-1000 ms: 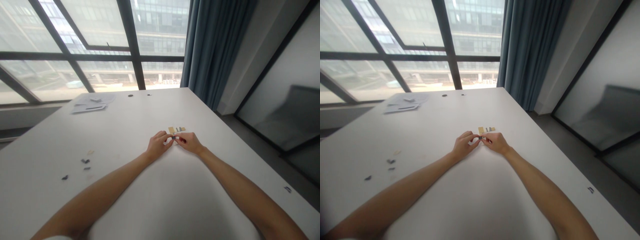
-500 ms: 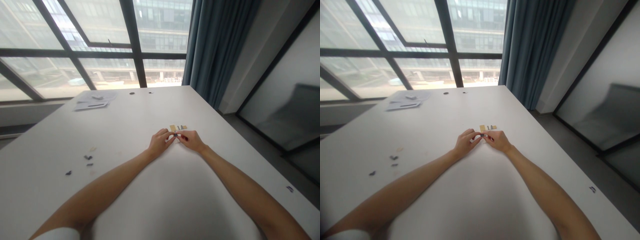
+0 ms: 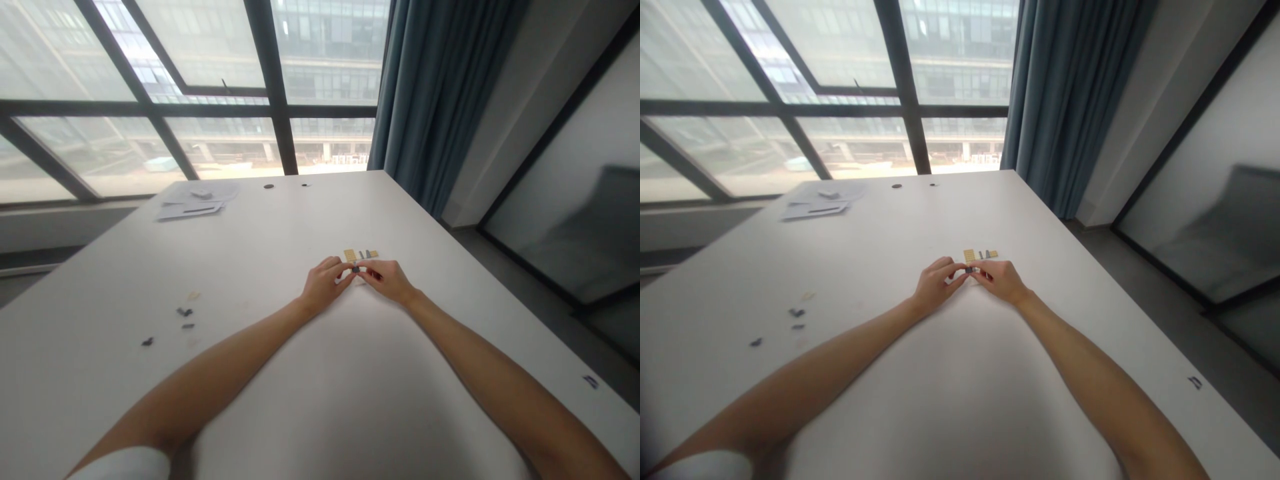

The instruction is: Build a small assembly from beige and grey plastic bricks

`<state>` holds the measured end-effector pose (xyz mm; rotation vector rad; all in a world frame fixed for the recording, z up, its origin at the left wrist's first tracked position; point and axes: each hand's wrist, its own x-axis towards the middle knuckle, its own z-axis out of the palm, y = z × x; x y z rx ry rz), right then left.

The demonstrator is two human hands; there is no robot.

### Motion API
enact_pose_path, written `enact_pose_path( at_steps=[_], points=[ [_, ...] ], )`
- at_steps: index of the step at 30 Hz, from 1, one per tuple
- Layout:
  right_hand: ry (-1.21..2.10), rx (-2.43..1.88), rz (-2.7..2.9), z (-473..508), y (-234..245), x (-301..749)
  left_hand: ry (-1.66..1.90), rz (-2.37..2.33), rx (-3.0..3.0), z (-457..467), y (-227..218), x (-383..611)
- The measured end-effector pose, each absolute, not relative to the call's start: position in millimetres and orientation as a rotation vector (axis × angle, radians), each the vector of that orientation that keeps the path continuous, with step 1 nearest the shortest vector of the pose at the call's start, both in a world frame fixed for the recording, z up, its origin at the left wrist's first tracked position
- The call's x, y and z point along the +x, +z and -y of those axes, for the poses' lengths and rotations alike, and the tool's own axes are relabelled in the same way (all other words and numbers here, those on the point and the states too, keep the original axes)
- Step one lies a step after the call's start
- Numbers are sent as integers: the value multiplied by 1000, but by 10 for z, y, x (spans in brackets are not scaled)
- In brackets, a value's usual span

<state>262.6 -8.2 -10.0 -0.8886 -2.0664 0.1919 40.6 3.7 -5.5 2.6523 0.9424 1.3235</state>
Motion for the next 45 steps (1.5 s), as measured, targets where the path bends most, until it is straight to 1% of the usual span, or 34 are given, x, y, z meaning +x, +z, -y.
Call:
enact_pose_path(
  at_steps=[31, 36, 45],
  points=[
    [242, -898, 2063, 127, -57, 2608, 1337, -918, 2611, 12, 0, 420],
    [242, -913, 1995, 118, -54, 2615, 1352, -933, 2594, 18, -3, 419],
    [312, -1151, 1646, -45, -115, 2751, 1432, -997, 2570, 8, 8, 423]
  ],
)
